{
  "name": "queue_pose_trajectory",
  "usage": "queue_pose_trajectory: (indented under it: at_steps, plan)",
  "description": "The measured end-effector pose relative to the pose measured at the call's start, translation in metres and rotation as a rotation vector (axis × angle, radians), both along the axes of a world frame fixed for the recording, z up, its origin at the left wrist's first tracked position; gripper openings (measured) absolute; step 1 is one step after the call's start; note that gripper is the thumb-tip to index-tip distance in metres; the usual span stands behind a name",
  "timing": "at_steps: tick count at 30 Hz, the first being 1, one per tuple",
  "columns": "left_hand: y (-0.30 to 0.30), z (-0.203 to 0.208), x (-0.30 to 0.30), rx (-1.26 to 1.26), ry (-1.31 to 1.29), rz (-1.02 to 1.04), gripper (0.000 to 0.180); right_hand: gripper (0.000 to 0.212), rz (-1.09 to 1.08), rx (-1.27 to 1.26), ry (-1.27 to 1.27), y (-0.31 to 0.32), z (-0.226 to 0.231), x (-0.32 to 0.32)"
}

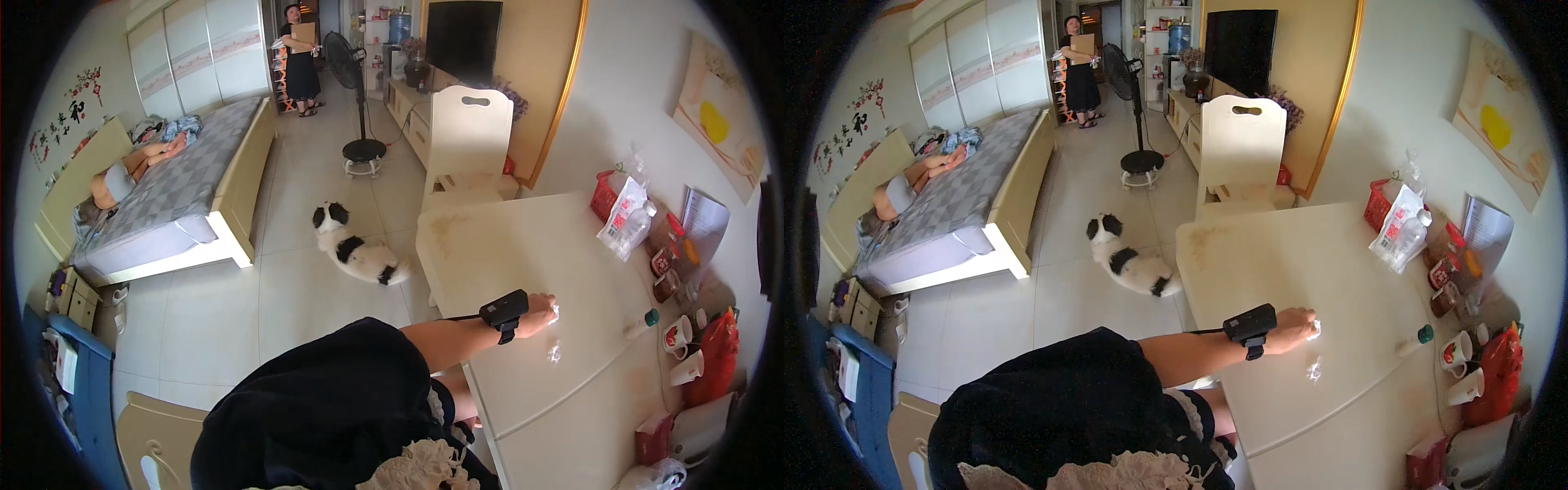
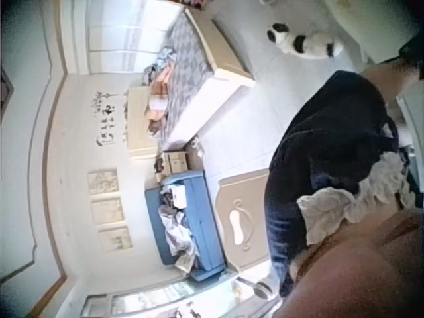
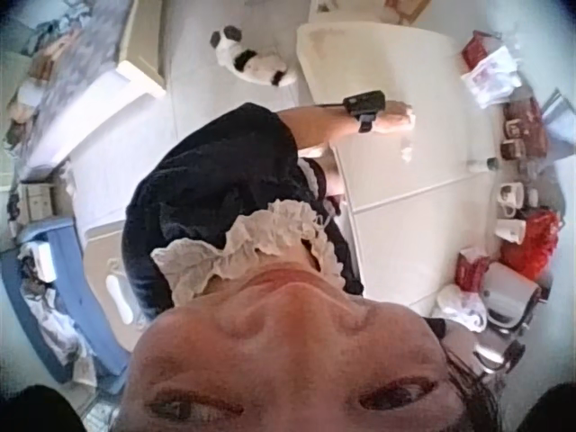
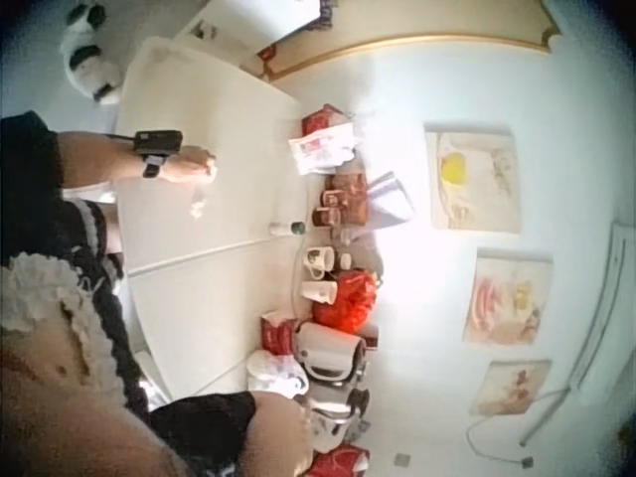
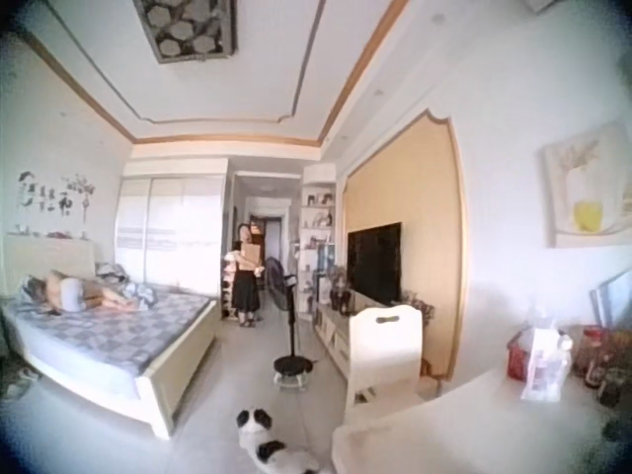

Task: The person is wiping a table with a white cloth or paper towel.

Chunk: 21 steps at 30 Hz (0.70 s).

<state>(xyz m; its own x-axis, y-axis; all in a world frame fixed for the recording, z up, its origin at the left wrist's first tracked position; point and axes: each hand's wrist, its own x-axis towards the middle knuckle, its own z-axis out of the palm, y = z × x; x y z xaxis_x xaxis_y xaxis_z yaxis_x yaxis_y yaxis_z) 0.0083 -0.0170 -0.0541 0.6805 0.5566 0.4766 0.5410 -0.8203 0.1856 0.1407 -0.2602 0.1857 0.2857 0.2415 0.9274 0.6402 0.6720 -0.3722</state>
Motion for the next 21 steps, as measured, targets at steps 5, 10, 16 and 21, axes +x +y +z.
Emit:
queue_pose_trajectory:
  at_steps: [5, 10, 16, 21]
  plan:
    - [-0.002, 0.0, 0.004, -0.057, -0.053, 0.035, 0.012, 0.039, -0.002, 0.018, 0.001, -0.005, -0.002, 0.001]
    - [-0.004, 0.015, -0.002, -0.138, -0.038, 0.033, 0.01, 0.04, -0.009, 0.027, 0.006, -0.008, -0.003, 0.003]
    - [0.001, 0.02, -0.01, -0.033, 0.025, -0.043, 0.007, 0.04, -0.015, 0.052, 0.006, -0.007, 0.002, 0.001]
    - [-0.004, 0.019, 0.002, -0.072, -0.076, -0.072, 0.008, 0.041, -0.085, 0.082, -0.015, -0.025, 0.003, 0.003]
